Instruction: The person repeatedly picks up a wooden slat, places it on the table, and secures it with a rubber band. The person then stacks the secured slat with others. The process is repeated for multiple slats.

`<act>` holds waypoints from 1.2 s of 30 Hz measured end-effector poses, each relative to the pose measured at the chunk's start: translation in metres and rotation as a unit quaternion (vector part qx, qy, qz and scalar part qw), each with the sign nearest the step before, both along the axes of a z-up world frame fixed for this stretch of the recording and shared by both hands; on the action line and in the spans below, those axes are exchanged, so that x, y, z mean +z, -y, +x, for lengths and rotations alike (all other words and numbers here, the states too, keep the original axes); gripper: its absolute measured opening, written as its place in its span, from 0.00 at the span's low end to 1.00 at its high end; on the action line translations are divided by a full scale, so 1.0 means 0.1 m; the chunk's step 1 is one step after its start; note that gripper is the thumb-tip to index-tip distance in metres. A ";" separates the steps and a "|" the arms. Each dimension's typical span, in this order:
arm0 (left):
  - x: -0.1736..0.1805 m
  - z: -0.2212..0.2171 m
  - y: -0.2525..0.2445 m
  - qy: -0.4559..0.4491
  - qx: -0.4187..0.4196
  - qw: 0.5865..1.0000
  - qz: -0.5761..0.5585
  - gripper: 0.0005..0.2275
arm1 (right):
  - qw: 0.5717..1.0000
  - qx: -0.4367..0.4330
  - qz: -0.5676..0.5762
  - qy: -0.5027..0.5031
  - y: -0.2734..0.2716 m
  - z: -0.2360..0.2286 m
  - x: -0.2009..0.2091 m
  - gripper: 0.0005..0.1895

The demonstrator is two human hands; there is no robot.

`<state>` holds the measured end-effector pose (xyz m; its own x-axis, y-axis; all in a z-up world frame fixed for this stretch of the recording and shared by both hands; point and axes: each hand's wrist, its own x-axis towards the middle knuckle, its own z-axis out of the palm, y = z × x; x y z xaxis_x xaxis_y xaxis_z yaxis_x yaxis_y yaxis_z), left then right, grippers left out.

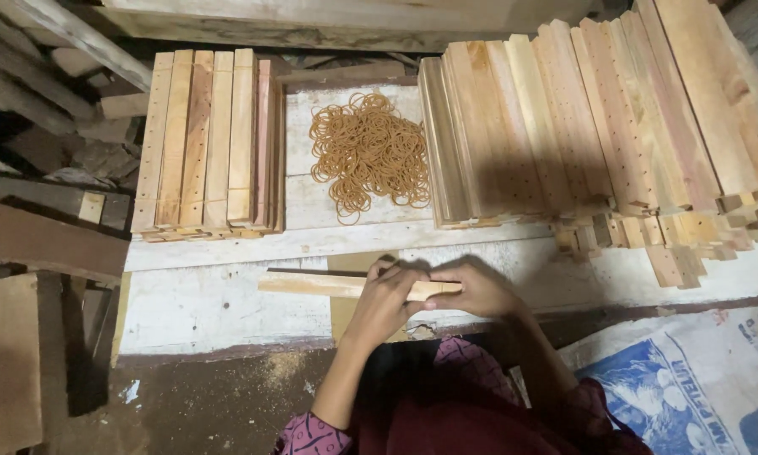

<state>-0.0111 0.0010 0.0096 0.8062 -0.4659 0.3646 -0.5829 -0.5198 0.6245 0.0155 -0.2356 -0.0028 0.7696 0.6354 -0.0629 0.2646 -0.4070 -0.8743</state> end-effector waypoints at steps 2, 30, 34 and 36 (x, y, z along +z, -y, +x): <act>0.11 -0.10 0.01 0.016 0.020 1.000 0.007 0.20 | 0.999 0.018 0.023 -0.024 0.06 0.00 -0.11 0.14; 0.04 -0.41 -0.78 -0.212 0.226 0.949 0.050 0.18 | 0.862 -0.306 0.371 -0.162 -0.91 -0.10 -0.01 0.31; 0.10 -0.35 -1.18 -0.194 0.213 0.942 0.173 0.24 | 0.830 -0.424 0.331 -0.149 -0.82 -0.15 -0.10 0.28; -0.02 -0.26 -1.28 -0.154 0.239 0.936 0.209 0.22 | 0.811 -0.478 0.314 -0.121 -0.74 -0.19 -0.33 0.26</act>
<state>-0.0374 0.1295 0.0074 0.9958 -0.0759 -0.0518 -0.0482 -0.9112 0.4091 -0.0035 -0.1618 -0.0361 0.9434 -0.2790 -0.1793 -0.1187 0.2209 -0.9681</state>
